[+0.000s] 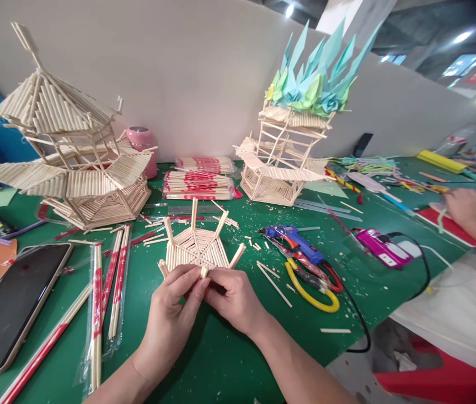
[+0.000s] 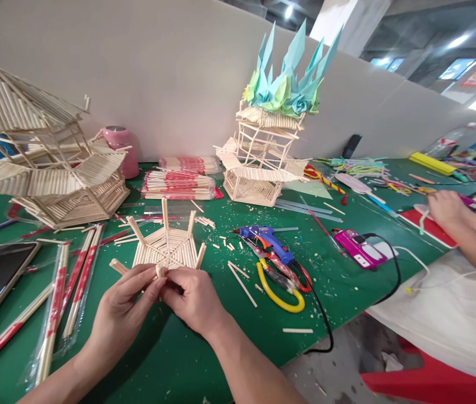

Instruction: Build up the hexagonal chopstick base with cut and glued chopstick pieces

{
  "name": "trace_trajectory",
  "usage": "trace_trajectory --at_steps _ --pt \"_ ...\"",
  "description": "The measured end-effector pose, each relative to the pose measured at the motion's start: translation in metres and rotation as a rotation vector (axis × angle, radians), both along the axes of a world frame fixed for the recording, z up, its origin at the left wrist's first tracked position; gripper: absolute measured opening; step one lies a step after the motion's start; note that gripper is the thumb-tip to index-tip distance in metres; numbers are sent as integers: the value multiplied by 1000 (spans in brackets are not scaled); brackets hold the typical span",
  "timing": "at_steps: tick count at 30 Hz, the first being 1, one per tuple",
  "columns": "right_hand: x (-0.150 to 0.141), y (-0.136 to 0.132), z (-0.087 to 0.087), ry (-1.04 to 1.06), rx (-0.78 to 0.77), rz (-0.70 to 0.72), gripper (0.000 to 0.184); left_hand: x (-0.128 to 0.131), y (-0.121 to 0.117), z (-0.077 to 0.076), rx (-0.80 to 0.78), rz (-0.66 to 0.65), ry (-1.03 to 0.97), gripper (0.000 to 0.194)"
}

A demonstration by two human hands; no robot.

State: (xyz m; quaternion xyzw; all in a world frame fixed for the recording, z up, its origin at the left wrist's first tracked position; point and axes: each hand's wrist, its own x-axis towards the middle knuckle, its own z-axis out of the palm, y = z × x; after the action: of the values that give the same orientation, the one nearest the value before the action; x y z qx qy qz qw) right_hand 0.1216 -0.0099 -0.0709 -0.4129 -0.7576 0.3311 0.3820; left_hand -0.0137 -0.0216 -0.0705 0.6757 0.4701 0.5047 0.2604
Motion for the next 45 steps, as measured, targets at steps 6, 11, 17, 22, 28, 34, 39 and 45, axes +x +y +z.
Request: trace_trajectory --at_steps 6,11,17,22,28,34,39,45 --pt "1 0 -1 7 0 -1 19 -1 0 -2 0 -9 3 8" --pt "0 0 0 8 -1 5 18 0 0 -1 -8 -19 12 8" --pt "1 0 0 -6 4 -5 19 -1 -2 1 -18 -5 20 9" --pt "0 1 -2 -12 8 -9 20 -1 -2 1 -5 3 6 9" --pt "0 1 -1 -6 7 -5 19 -1 -2 1 -3 -6 8 9" --pt "1 0 -1 -4 7 -5 20 -1 -2 0 -2 -13 17 9" --pt "1 0 1 -6 5 -4 19 -1 -2 0 3 -21 24 8" --pt "0 1 -1 -5 10 1 19 -1 -2 0 4 -24 24 9"
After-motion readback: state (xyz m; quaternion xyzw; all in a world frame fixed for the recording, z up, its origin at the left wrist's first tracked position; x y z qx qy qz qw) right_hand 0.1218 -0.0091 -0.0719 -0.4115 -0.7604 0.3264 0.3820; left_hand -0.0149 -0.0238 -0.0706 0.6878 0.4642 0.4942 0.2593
